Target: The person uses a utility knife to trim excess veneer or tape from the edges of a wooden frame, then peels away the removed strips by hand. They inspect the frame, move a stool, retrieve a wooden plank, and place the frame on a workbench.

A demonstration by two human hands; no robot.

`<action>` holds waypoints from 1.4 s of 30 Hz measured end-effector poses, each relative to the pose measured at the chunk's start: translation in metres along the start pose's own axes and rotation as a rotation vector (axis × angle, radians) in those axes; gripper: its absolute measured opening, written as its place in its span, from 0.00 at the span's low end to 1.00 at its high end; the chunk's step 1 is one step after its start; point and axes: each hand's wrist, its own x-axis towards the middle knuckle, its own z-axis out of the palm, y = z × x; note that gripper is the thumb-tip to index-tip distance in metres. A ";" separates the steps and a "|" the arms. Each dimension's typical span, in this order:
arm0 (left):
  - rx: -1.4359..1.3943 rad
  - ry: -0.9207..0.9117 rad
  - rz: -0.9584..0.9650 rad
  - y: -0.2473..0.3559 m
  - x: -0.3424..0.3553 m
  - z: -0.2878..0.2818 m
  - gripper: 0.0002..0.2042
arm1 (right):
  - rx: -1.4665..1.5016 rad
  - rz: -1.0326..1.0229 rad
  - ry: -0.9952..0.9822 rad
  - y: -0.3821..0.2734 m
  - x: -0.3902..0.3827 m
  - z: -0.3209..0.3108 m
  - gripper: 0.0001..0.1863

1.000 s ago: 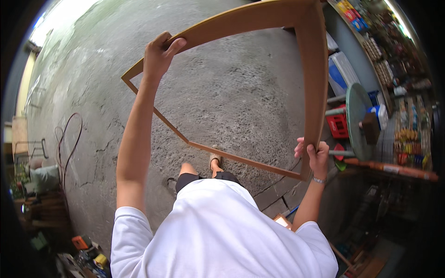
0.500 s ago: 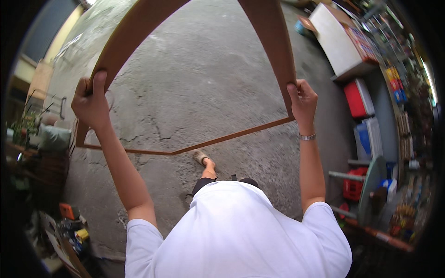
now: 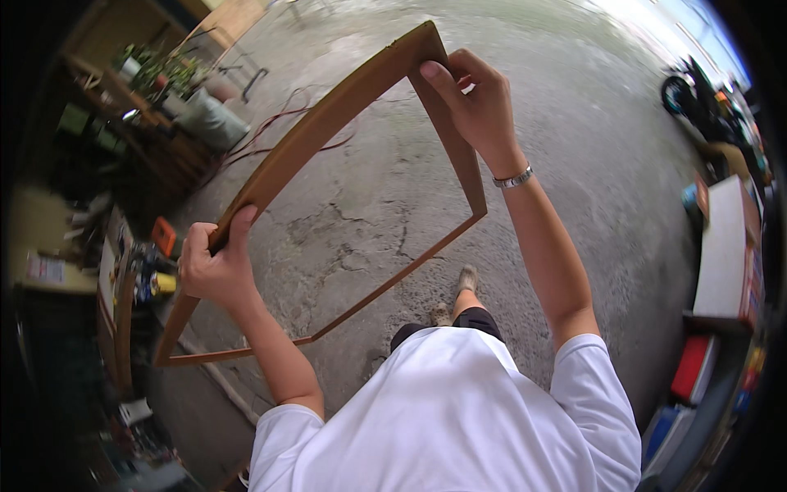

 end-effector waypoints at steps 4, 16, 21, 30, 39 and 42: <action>0.184 0.014 -0.022 -0.023 0.016 0.025 0.31 | 0.068 0.071 -0.235 0.034 0.046 0.082 0.19; 0.565 0.101 -0.099 -0.059 0.108 0.113 0.30 | 0.458 -0.059 -0.673 0.133 0.190 0.261 0.13; 0.597 0.156 -0.287 -0.097 0.128 0.126 0.32 | 0.450 -0.060 -0.818 0.143 0.220 0.330 0.15; 0.551 0.261 -0.477 -0.216 0.142 0.163 0.32 | 0.405 -0.093 -0.946 0.146 0.250 0.449 0.14; 0.530 0.345 -0.547 -0.365 0.156 0.202 0.30 | 0.398 -0.031 -0.954 0.168 0.261 0.624 0.14; 0.561 0.294 -0.547 -0.410 0.153 0.200 0.31 | 0.566 -0.062 -0.953 0.172 0.248 0.677 0.19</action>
